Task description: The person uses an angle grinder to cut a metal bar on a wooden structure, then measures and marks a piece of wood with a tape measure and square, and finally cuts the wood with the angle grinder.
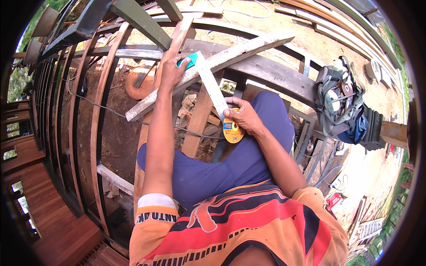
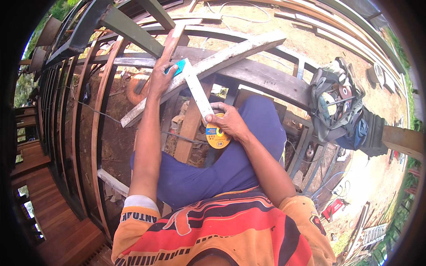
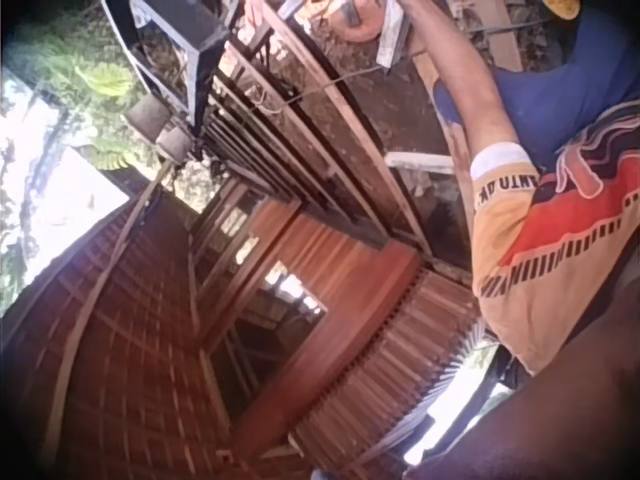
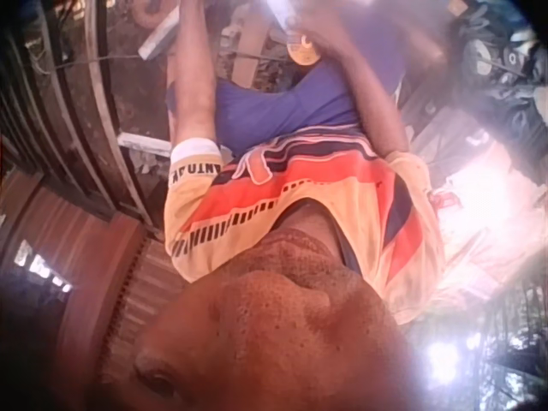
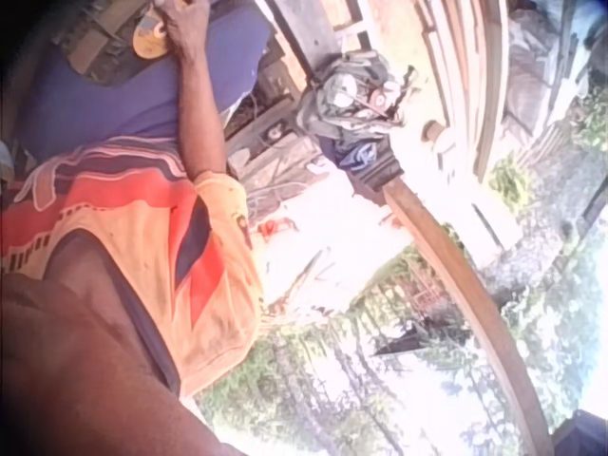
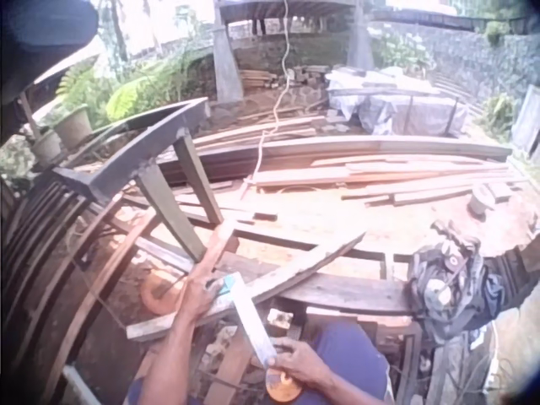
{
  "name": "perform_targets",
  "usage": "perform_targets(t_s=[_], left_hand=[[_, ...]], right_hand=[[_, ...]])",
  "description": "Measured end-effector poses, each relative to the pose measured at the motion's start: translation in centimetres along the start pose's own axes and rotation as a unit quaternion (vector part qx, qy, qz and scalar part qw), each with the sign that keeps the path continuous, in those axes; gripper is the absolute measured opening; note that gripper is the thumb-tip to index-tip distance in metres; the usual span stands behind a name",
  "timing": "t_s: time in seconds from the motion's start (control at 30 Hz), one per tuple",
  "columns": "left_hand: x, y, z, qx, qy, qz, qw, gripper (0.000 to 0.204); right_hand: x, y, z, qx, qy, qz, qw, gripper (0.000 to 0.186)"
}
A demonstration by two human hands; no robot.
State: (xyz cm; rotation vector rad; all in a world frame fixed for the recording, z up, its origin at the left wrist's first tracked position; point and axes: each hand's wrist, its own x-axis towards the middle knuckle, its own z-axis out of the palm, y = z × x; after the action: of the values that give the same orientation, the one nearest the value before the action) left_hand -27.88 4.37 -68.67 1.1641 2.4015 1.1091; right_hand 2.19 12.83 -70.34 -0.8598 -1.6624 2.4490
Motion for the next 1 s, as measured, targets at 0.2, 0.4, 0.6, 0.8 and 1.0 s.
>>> perform_targets(t_s=[0.2, 0.4, 0.6, 0.8, 1.0], left_hand=[[-0.4, 0.0, 0.7, -0.008, 0.024, 0.046, 0.999, 0.028], [-0.3, -1.6, 0.8, 0.015, 0.042, 0.071, 0.997, 0.027], [-0.2, -0.5, 0.9, -0.009, 0.030, 0.084, 0.996, 0.025], [-0.1, -0.5, 1.0, 0.026, 0.038, 0.073, 0.996, 0.027], [-0.2, -1.4, 0.9, 0.015, 0.043, 0.084, 0.995, 0.028]], right_hand=[[-2.0, 0.4, 0.0, 0.143, 0.042, 0.018, 0.989, 0.041], [-1.5, -1.6, -0.9, 0.350, 0.164, -0.048, 0.921, 0.035], [3.5, -7.5, 0.1, 0.038, 0.227, -0.141, 0.963, 0.031], [8.6, -9.3, 2.3, -0.382, 0.283, -0.298, 0.828, 0.038], [8.6, -8.5, 4.1, -0.449, 0.230, -0.298, 0.810, 0.032]])
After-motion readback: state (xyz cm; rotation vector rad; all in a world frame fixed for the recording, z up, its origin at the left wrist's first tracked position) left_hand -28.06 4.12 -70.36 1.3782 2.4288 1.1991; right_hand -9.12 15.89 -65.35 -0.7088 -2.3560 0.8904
